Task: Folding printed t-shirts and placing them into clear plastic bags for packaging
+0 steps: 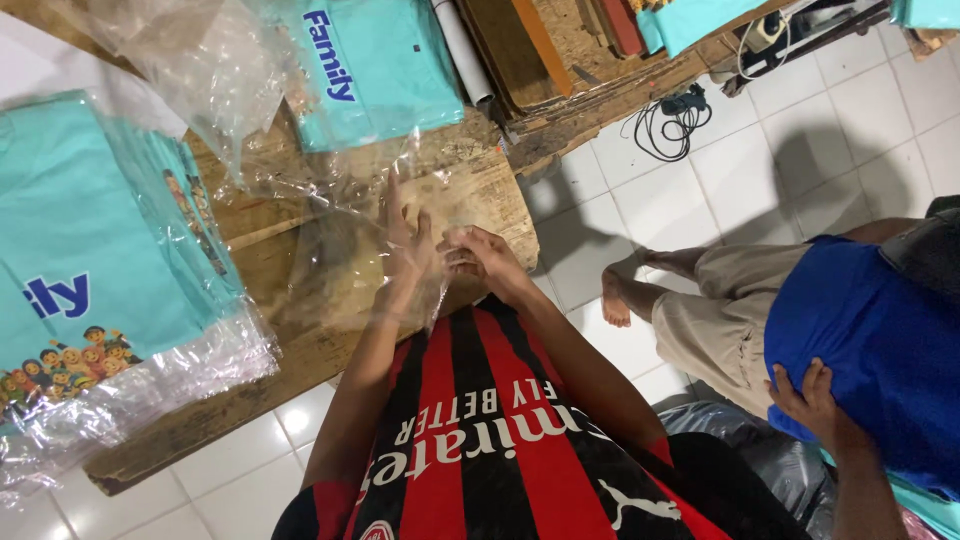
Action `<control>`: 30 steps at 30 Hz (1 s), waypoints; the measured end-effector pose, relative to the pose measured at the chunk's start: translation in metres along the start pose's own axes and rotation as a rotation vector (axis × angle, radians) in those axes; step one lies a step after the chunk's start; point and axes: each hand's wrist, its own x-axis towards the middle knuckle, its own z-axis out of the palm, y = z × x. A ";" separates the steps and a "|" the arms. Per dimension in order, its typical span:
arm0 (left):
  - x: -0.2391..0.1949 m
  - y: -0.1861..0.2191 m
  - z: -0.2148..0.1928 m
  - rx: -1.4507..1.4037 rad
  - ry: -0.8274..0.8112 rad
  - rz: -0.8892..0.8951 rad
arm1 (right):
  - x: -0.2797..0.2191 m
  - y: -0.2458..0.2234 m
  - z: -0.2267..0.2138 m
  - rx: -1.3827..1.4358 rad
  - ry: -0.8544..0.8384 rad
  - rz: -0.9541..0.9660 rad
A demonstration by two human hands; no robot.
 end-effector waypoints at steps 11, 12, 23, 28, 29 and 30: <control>-0.085 -0.015 -0.020 -0.156 -0.227 0.010 | 0.061 -0.001 -0.032 -0.132 0.071 -0.042; -0.086 0.007 -0.033 -0.156 -0.225 0.010 | 0.065 -0.003 -0.031 -0.134 0.068 -0.042; -0.101 0.025 -0.133 0.070 -0.553 -0.209 | 0.032 0.014 -0.066 -0.241 -0.091 -0.335; 0.015 0.021 -0.119 0.291 -0.226 0.193 | 0.101 0.057 -0.122 -0.318 0.380 -0.001; 0.038 0.029 -0.116 0.228 -0.160 0.369 | 0.100 0.062 -0.129 -0.428 0.390 -0.035; 0.046 0.015 -0.112 0.220 -0.173 0.378 | 0.088 0.058 -0.123 -0.420 0.404 -0.040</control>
